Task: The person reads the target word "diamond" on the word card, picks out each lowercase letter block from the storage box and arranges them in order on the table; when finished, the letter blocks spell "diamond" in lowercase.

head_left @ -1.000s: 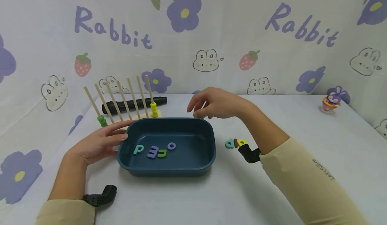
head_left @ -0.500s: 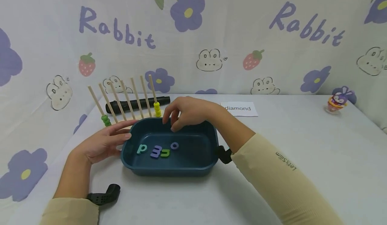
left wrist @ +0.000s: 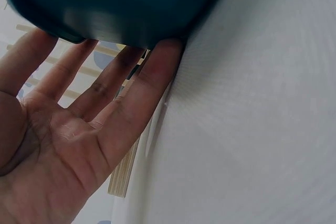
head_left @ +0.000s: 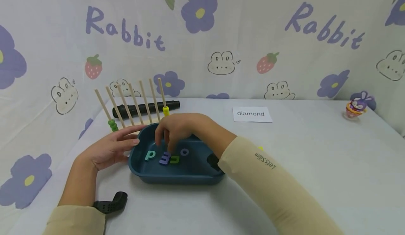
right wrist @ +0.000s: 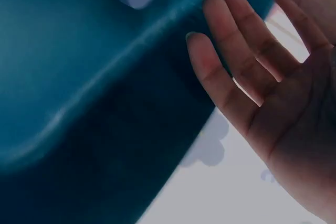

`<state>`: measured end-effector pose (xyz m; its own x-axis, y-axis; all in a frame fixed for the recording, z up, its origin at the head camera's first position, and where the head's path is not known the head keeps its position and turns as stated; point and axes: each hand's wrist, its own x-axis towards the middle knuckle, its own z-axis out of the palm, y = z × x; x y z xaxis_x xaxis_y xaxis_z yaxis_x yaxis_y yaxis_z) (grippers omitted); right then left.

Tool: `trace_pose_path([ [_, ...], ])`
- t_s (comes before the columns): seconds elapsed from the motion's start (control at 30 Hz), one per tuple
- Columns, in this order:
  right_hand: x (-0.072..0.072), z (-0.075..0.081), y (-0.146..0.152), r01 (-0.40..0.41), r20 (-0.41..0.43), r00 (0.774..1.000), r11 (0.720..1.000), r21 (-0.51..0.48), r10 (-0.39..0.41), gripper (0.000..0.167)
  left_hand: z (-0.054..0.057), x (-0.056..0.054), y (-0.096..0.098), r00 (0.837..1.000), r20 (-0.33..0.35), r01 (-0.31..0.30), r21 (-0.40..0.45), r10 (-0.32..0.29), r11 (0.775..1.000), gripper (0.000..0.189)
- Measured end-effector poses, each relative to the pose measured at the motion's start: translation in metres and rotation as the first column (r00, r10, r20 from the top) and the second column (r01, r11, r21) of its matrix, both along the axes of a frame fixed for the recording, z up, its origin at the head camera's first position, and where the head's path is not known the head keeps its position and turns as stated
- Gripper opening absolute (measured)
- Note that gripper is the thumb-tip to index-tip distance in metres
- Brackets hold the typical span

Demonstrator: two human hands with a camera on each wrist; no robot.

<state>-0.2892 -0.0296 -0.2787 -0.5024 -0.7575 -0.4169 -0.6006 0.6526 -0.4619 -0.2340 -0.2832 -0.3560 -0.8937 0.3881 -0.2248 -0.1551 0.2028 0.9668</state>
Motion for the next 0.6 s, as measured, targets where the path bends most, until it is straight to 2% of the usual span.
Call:
trace_pose_path([
  [0.1,-0.002,-0.008,-0.008,-0.013,0.058,0.998,0.999,0.030,0.011,0.030,0.000,0.000,-0.001,1.000,-0.001,0.001,0.001,-0.001,1.000,0.062],
  [0.2,-0.002,-0.015,-0.011,-0.029,0.067,0.997,0.998,0.054,0.026,0.029,0.000,-0.001,0.001,1.000,-0.007,0.004,-0.001,-0.004,1.000,0.062],
  [0.3,-0.001,-0.021,-0.012,-0.044,0.026,0.999,0.995,0.087,0.042,0.028,0.001,-0.003,0.003,1.000,-0.016,0.008,-0.007,-0.008,1.000,0.061],
  [0.47,0.003,-0.030,-0.016,-0.072,-0.094,0.992,0.990,0.122,0.084,0.023,0.000,-0.003,0.001,1.000,-0.018,0.016,-0.007,-0.017,1.000,0.061],
  [0.6,0.005,-0.034,-0.021,-0.096,-0.135,0.984,0.987,0.130,0.114,0.019,-0.003,-0.002,-0.003,1.000,-0.014,0.019,-0.012,-0.019,1.000,0.062],
])
